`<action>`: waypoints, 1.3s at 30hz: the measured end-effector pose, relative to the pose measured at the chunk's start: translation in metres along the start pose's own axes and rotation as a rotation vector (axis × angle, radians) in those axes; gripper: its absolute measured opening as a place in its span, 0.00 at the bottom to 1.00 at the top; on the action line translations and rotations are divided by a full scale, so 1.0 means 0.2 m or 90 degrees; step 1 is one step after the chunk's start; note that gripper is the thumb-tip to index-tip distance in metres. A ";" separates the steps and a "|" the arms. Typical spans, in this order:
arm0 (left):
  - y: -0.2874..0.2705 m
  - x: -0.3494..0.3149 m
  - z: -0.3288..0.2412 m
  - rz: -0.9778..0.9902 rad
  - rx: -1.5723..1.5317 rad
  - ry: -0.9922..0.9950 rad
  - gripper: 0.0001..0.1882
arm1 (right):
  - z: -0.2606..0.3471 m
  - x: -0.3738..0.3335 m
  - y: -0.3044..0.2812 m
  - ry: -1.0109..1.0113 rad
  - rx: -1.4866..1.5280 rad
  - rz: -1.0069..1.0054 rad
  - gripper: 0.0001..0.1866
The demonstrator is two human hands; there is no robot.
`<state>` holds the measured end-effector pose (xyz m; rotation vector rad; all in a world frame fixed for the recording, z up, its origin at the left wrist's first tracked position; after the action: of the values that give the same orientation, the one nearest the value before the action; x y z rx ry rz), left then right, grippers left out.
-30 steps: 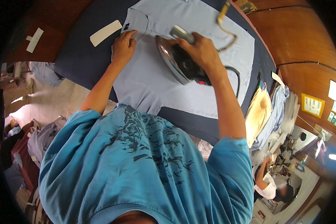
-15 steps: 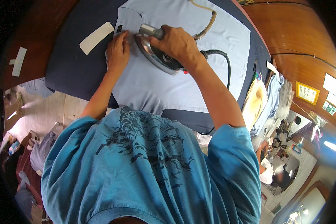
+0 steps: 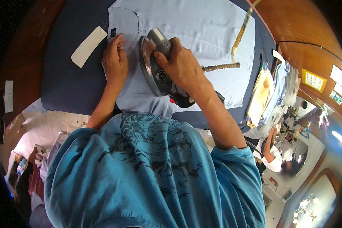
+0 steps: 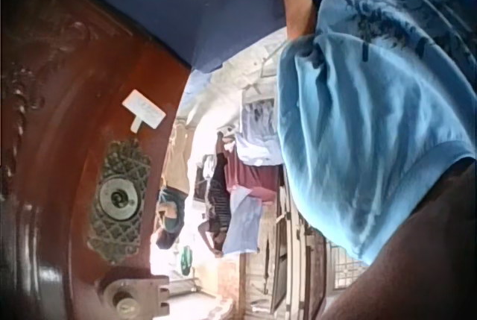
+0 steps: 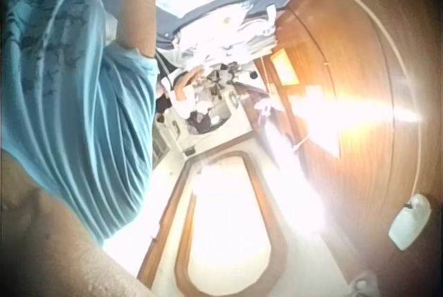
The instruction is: The person irons a light blue shirt on an ironing board, smoothing the fabric and adjusting the garment between passes. They then pick up another shirt from a pile, place it on the board, and continue ironing the sleeves and body.
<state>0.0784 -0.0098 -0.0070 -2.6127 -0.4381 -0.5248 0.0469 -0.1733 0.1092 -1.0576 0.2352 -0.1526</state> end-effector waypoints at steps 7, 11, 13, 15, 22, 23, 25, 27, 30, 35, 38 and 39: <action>-0.01 0.01 -0.01 0.003 0.003 -0.007 0.20 | 0.02 -0.04 0.03 0.070 0.005 -0.003 0.23; -0.01 0.00 0.00 0.005 -0.011 -0.008 0.21 | 0.02 -0.04 0.03 0.043 0.023 -0.022 0.22; -0.01 0.00 0.01 0.004 -0.011 -0.006 0.21 | 0.02 -0.04 0.02 0.045 0.022 -0.022 0.22; -0.01 0.00 0.00 0.008 -0.002 -0.007 0.21 | 0.02 -0.04 0.02 0.058 0.024 -0.015 0.21; -0.02 0.00 -0.02 0.015 -0.001 -0.011 0.21 | -0.08 -0.05 -0.04 0.071 0.113 0.034 0.21; -0.01 0.00 -0.02 0.012 -0.003 -0.002 0.21 | -0.16 -0.06 -0.07 0.058 0.191 0.033 0.22; -0.02 0.00 -0.02 0.004 0.004 -0.003 0.20 | -0.26 -0.03 -0.16 0.185 0.273 0.070 0.24; -0.02 0.01 -0.04 0.007 0.002 -0.012 0.20 | -0.30 0.00 -0.21 0.205 0.239 0.020 0.25; -0.02 0.01 -0.04 0.004 0.013 0.004 0.20 | -0.23 0.12 -0.25 0.103 0.116 -0.064 0.29; 0.00 0.00 -0.03 0.026 0.034 0.034 0.19 | -0.16 0.25 -0.20 0.015 -0.005 -0.052 0.31; 0.00 0.00 -0.03 0.038 0.052 0.031 0.19 | -0.13 0.30 -0.17 -0.003 -0.044 -0.022 0.31; 0.00 0.00 -0.03 0.043 0.052 0.027 0.19 | -0.13 0.31 -0.16 -0.020 -0.059 -0.023 0.29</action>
<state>0.0775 -0.0130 -0.0021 -2.5235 -0.3495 -0.5274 0.1005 -0.2246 0.1177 -1.1558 0.1961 -0.1588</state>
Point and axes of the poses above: each hand's wrist, its own x-axis towards the middle knuckle, its own y-axis out of the palm, z = x × y, the point moved 5 cm from there along x, towards the middle knuckle, and after that the axes turned 15 degrees about -z, right-handed, at the moved point
